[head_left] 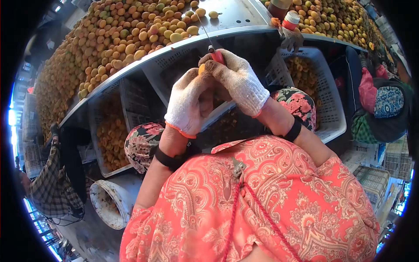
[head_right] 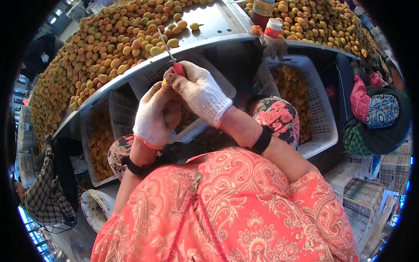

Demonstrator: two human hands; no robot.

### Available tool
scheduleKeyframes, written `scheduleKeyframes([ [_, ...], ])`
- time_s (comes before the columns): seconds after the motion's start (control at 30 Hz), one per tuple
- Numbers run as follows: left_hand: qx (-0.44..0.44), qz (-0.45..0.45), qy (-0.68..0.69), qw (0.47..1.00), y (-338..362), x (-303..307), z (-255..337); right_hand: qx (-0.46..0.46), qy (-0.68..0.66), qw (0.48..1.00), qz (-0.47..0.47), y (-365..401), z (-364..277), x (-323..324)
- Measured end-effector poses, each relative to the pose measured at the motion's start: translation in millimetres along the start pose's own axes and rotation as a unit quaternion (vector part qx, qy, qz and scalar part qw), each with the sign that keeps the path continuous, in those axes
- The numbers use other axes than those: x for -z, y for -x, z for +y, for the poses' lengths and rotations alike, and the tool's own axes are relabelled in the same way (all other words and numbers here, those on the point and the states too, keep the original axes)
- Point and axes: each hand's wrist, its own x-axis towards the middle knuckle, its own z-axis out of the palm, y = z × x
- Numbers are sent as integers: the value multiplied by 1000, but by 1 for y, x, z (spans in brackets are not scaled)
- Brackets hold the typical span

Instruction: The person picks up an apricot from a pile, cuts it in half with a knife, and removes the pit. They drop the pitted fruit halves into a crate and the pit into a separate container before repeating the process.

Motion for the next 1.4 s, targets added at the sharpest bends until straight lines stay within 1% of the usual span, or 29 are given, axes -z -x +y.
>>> scheduleKeyframes([
  [0.07, -18, 23, 48, 998, 2, -3, -3, -5, 5, 1000, -17, 5, -3, 0],
  [0.13, -17, 25, 71, 997, 1, 4, -6, -7, 9, 999, -36, 4, -1, 1],
  [0.17, -15, 28, 93, 995, 1, 8, -8, 8, 13, 999, -47, 3, 2, 1],
  [0.2, -15, 29, 93, 995, 0, 12, -8, 23, 17, 998, -58, 3, 4, 2],
  [0.23, -4, 9, 94, 996, -2, 16, -8, 23, 17, 998, -58, 2, 4, 3],
  [0.27, 6, -10, 96, 995, -2, 18, -9, 39, 56, 995, -76, 3, 3, 5],
  [0.3, 7, -10, 95, 995, -2, 17, -9, 56, 96, 989, -93, 4, 3, 7],
  [0.37, 15, 44, 97, 994, 0, 11, -9, 65, 119, 985, -104, 3, 9, 11],
  [0.4, 17, 44, 98, 994, 1, 8, -12, 74, 143, 980, -116, 3, 11, 12],
  [0.47, 34, 117, 162, 979, -2, 3, -14, 67, 171, 978, -101, 9, 7, 12],
  [0.53, 34, 111, 147, 982, -1, 4, -15, 55, 195, 975, -88, 12, 11, 12],
  [0.6, 29, 106, 132, 985, -2, 5, -15, 153, 232, 957, -79, 8, 23, 14],
  [0.67, -3, 114, 23, 993, -3, 1, -14, 159, 243, 954, -72, 7, 28, 16],
  [0.7, -38, 133, 19, 990, -6, -7, -16, 166, 253, 951, -63, 6, 26, 13],
  [0.73, -18, 106, 4, 994, -7, 1, -17, 126, 285, 949, -43, 11, 18, 10],
  [0.8, -91, 132, 72, 984, -16, -7, -32, 161, 333, 929, -18, 15, 13, 4],
  [0.87, -79, 136, 9, 988, -14, 0, -38, 77, 341, 937, 17, 18, 16, -1],
  [0.9, -77, 144, -26, 986, -13, -1, -37, 107, 320, 941, 25, 16, 28, 2],
  [0.93, -100, 127, 1, 987, -19, 4, -46, 61, 307, 949, 34, 15, 33, 5],
  [1.0, -85, 119, 19, 989, -12, 1, -42, -72, 208, 975, 35, 20, 15, -4],
  [1.03, -90, 124, 17, 988, -7, -1, -36, -92, 168, 981, 19, 20, 10, -5],
  [1.07, -62, 125, 28, 990, 0, -3, -29, -113, 128, 985, 2, 21, 6, -7],
  [1.1, -34, 127, 40, 990, 4, -3, -25, -106, 144, 984, 6, 22, 2, -12],
  [1.2, -42, 117, 41, 991, 0, 7, -33, -77, 252, 965, -16, 16, 3, -9],
  [1.23, -44, 116, 8, 992, 0, 9, -36, -76, 251, 965, -20, 15, 5, -11],
  [1.3, -29, 114, -4, 993, 7, 2, -28, -72, 219, 973, 28, 12, 13, -11],
  [1.33, -12, 109, -17, 994, 10, 0, -25, -74, 219, 973, 26, 11, 19, -8],
  [1.37, 32, 70, -80, 994, 10, 8, -20, -83, 142, 986, 37, 9, 24, -4],
  [1.4, 30, 75, -79, 994, 8, 12, -20, -92, 63, 993, 45, 6, 29, -1],
])
